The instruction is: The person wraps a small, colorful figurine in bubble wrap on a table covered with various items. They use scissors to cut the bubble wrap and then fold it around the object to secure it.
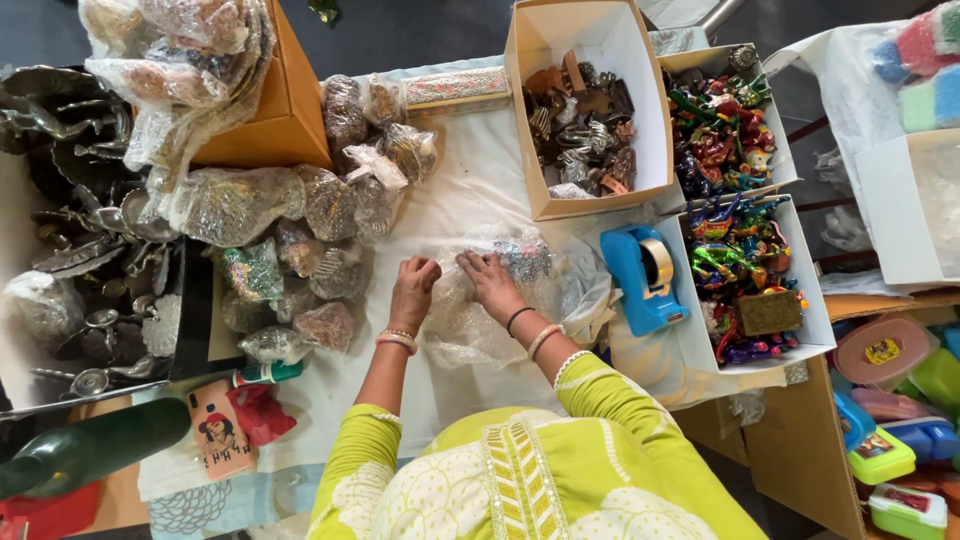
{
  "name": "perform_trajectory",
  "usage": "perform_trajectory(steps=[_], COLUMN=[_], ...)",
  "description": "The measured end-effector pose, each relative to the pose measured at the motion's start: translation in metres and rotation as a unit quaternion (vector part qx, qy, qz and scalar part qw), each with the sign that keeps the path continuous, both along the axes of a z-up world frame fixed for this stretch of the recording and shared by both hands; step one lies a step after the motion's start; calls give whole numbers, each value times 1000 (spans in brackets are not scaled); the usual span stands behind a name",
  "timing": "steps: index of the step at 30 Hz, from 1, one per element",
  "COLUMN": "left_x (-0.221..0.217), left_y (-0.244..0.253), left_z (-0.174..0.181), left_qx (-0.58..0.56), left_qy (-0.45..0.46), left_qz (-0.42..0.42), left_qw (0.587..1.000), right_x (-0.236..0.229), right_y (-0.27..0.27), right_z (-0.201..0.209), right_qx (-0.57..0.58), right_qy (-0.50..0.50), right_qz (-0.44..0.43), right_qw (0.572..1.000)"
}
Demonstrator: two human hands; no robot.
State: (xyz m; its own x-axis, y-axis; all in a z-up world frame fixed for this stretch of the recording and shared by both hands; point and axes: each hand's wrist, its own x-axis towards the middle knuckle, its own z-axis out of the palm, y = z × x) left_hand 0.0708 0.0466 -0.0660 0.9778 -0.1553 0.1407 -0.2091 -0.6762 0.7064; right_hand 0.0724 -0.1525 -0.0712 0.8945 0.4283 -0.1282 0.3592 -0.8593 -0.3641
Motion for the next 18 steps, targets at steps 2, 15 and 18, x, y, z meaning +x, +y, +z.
perform_trajectory(steps=[2,15,18], left_x=[-4,15,16], left_y=[-2,-6,-11], left_z=[-5,-86,-77], left_qx=[11,-395,-375], left_qy=[-52,332,282], left_qz=[2,159,177], left_qw=[999,841,865], right_x=[-1,9,11], right_y=[0,4,-2], right_z=[-4,-6,-33], right_qx=[-5,11,-38], right_qy=[-17,30,-29], right_qz=[3,-30,22], right_qw=[1000,999,999])
